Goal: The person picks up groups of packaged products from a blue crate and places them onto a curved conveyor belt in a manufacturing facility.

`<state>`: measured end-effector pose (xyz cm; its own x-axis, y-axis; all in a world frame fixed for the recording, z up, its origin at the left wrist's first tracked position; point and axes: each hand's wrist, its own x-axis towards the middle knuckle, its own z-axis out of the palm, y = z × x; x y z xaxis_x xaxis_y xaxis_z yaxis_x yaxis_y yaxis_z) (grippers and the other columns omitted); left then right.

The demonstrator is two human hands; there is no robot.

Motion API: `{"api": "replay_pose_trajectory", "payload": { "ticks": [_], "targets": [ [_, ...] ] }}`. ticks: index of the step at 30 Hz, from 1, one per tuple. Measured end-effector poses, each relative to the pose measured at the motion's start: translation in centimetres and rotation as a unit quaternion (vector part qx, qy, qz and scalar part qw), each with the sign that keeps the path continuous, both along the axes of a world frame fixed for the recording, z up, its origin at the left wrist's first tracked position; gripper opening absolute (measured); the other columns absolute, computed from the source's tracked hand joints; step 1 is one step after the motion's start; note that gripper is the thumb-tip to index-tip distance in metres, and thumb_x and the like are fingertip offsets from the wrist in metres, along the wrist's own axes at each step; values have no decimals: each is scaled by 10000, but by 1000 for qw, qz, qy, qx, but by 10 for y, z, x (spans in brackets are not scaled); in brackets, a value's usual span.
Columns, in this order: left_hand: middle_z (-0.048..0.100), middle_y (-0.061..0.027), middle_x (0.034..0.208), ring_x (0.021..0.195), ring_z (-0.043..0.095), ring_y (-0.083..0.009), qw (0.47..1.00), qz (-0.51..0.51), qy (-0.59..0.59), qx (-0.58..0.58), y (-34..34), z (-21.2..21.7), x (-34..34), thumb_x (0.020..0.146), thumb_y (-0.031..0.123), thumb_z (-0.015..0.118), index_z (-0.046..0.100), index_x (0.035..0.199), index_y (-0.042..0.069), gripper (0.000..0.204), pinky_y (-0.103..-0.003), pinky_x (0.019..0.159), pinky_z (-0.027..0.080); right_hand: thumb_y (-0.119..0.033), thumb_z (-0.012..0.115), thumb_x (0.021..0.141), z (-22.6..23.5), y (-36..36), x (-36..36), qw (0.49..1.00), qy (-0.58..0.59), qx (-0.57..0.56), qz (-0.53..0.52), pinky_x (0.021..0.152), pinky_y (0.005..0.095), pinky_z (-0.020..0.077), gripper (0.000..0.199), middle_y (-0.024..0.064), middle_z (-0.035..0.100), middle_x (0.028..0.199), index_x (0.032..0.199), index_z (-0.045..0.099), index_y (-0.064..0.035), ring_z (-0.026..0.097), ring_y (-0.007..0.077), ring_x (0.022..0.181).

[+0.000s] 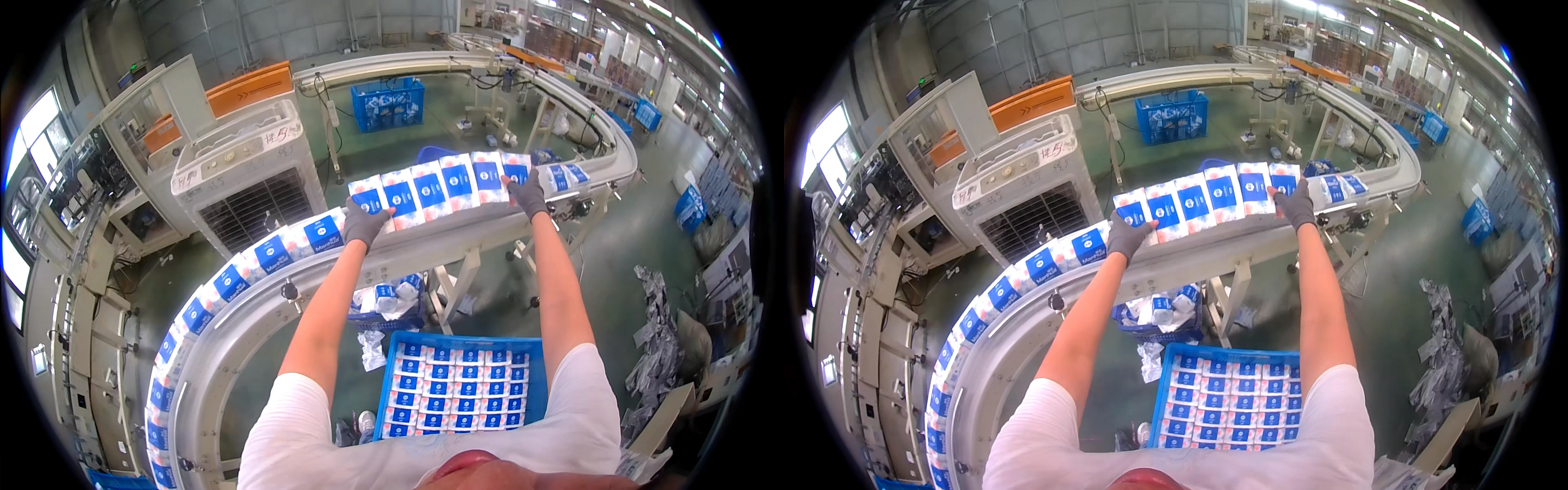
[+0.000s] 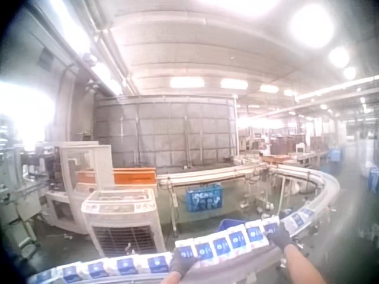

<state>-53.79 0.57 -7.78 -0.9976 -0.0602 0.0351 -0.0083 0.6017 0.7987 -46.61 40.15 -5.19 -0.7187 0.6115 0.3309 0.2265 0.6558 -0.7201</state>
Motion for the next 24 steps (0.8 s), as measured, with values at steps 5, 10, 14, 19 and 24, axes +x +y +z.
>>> {"api": "replay_pose_trajectory", "payload": {
  "ticks": [5, 10, 14, 19, 24],
  "targets": [
    [478, -254, 1339, 1197, 538, -349, 996, -47, 4, 82, -1, -8, -5, 581, 406, 881, 202, 1446, -15, 1177, -397, 975, 454, -498, 792, 696, 11, 6, -6, 996, -35, 87, -9, 966, 418, 445, 1046, 273, 439, 1357, 1446, 237, -26, 545, 422, 1138],
    [520, -257, 1294, 1189, 542, -351, 997, -55, -1, 50, -3, 6, -4, 615, 368, 859, 210, 1428, -35, 1115, -387, 987, 448, -652, 515, 832, -6, -26, -5, 955, -145, 252, -63, 1071, 587, 240, 709, 227, 373, 1449, 1388, 453, -217, 302, 431, 1363],
    [477, -280, 1313, 1216, 510, -364, 991, -117, 36, 59, -2, 11, -5, 621, 352, 835, 217, 1426, -37, 1087, -395, 993, 442, -644, 542, 827, -5, 7, 8, 961, -141, 237, 2, 1057, 623, 239, 753, 194, 308, 1502, 1436, 397, -225, 259, 437, 1384],
    [357, -280, 1391, 1279, 432, -381, 986, -109, 94, -79, -23, 12, -26, 594, 350, 826, 215, 1430, -35, 1105, -402, 1013, 424, -654, 621, 770, -8, -17, 20, 964, -146, 221, 27, 1052, 636, 242, 854, 182, 234, 1531, 1458, 352, -227, 214, 433, 1399],
    [421, -272, 1344, 1208, 504, -392, 969, -198, 76, -123, -39, 19, -23, 583, 330, 808, 208, 1434, -22, 1099, -403, 1005, 432, -683, 646, 727, -37, -21, 29, 953, -114, 280, 3, 1071, 620, 222, 927, 190, 250, 1517, 1464, 338, -212, 201, 430, 1399]
  ]
}}
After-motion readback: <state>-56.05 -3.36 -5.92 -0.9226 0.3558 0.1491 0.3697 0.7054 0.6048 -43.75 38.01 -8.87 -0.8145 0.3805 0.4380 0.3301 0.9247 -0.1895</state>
